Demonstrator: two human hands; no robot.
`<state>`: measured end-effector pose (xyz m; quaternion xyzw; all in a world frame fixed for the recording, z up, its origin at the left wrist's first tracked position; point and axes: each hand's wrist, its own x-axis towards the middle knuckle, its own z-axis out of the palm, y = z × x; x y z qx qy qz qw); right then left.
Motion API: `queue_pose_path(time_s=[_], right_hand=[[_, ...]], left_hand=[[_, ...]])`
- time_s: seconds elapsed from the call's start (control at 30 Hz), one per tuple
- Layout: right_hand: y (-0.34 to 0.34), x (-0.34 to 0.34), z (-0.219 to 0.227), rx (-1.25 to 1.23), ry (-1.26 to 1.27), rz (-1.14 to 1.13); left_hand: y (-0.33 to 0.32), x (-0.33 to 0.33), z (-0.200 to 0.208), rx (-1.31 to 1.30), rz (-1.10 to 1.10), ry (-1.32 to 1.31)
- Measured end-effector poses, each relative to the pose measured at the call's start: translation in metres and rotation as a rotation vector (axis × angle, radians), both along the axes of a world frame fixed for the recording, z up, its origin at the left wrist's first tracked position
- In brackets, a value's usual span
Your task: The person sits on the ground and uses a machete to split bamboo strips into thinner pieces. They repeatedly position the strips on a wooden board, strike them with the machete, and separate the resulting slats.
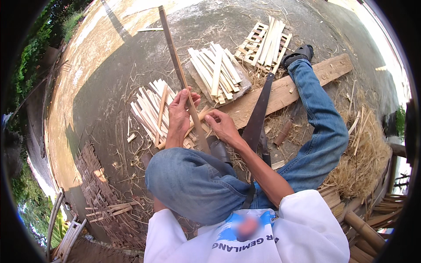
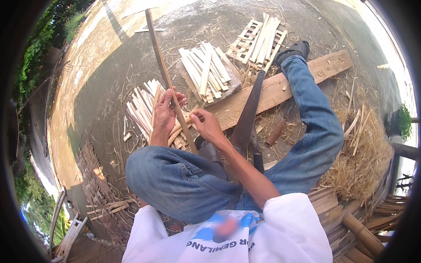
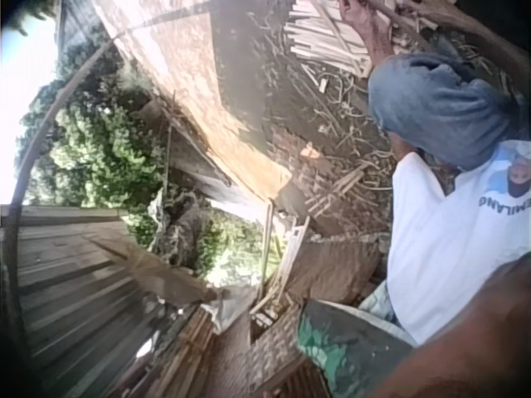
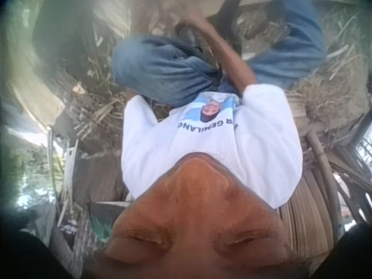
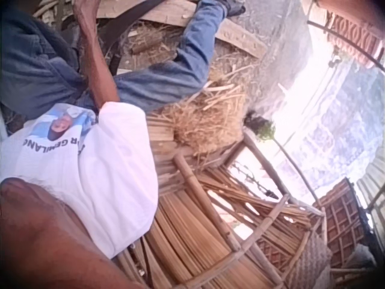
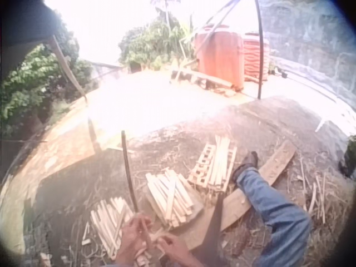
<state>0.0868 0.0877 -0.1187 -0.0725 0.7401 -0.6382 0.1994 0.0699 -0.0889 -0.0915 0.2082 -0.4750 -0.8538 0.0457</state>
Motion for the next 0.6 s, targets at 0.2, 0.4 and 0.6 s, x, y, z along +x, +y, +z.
queue_pose_path(time_s=[0.2,0.4,0.6], right_hand=[[-0.012,-0.067,0.016,-0.212,0.023,0.029],[-0.029,-0.101,0.056,0.014,0.048,0.286],[-0.056,-0.087,0.055,0.343,0.159,0.173]], left_hand=[[-0.026,-0.022,0.006,0.088,0.212,-0.016],[-0.028,-0.040,0.009,0.207,0.366,-0.023],[-0.004,-0.026,-0.022,0.421,0.384,-0.089]])
